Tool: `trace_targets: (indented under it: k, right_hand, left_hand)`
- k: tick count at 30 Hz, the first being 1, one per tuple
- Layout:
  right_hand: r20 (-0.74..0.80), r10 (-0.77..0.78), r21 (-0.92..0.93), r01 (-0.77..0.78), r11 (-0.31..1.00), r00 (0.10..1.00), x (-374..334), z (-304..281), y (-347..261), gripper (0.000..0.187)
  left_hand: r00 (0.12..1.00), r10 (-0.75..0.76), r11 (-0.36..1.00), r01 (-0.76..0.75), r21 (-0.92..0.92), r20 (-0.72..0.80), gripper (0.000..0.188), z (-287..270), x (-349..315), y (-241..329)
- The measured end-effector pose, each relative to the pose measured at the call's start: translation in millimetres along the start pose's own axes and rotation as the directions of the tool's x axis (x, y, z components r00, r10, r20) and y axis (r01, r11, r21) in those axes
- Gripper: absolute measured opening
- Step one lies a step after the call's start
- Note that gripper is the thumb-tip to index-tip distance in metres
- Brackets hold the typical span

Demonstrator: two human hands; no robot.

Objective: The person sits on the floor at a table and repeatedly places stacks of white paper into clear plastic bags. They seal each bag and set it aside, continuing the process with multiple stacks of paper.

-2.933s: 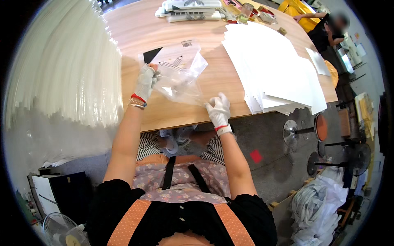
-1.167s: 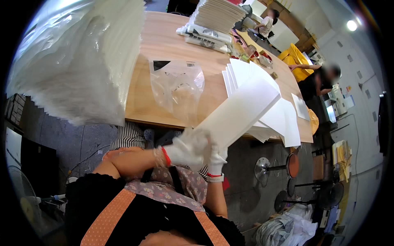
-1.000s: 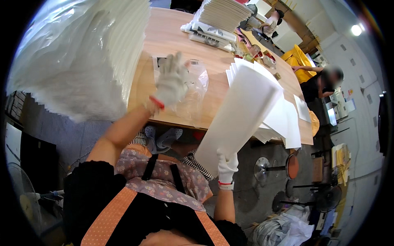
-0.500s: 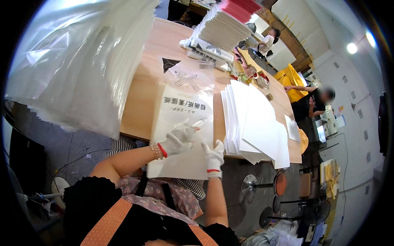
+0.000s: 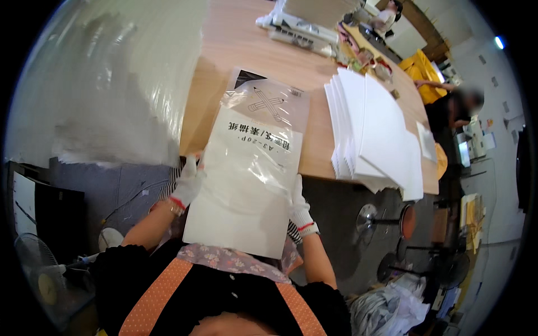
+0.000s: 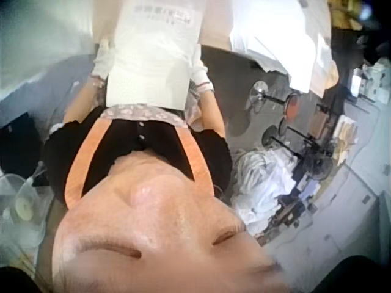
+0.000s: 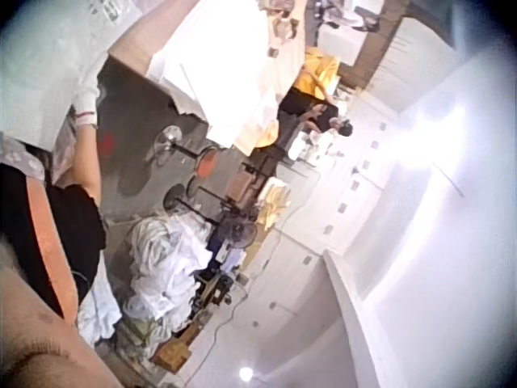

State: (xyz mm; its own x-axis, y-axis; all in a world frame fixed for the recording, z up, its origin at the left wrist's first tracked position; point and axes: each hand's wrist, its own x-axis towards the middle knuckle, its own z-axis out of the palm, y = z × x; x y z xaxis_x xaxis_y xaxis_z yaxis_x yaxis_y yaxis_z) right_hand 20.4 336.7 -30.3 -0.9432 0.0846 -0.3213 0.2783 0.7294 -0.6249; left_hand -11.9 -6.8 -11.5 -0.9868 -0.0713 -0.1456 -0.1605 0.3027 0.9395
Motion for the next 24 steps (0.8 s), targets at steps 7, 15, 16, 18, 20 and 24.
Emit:
trace_targets:
  k: [7, 15, 16, 18, 20, 24]
  right_hand:
    - [-0.141, -0.37, 0.102, 0.386, 0.917, 0.918, -184, 35, -9, 0.047]
    - [-0.193, -0.157, 0.169, 0.191, 0.967, 0.968, -163, 11, 3, 0.049]
    - [-0.162, -0.157, 0.151, 0.181, 0.972, 0.974, -168, 7, 14, 0.049]
    - [0.094, -0.277, 0.102, 0.268, 0.958, 0.956, -177, -8, 19, 0.048]
    - [0.121, -0.106, 0.464, 0.038, 0.885, 0.987, -169, -30, 18, 0.043]
    - [-0.097, -0.119, 0.842, 0.146, 0.52, 0.988, -102, 8, 45, 0.036]
  left_hand:
    - [0.827, 0.397, 0.876, -0.471, 0.107, 0.398, 0.01, -60, -160, -27]
    - [0.987, 0.023, 0.999, -0.015, -0.048, 0.16, 0.015, -35, -130, -29]
    - [0.979, 0.02, 0.991, 0.008, -0.136, 0.201, 0.015, -33, -123, -22]
    - [0.963, -0.027, 0.955, 0.104, -0.278, 0.269, 0.014, -45, -135, 0]
    - [0.942, 0.228, 0.965, -0.184, -0.188, 0.248, 0.01, -29, -123, 58]
    - [0.718, 0.622, 0.759, -0.651, -0.016, 0.313, 0.01, -4, -77, 144]
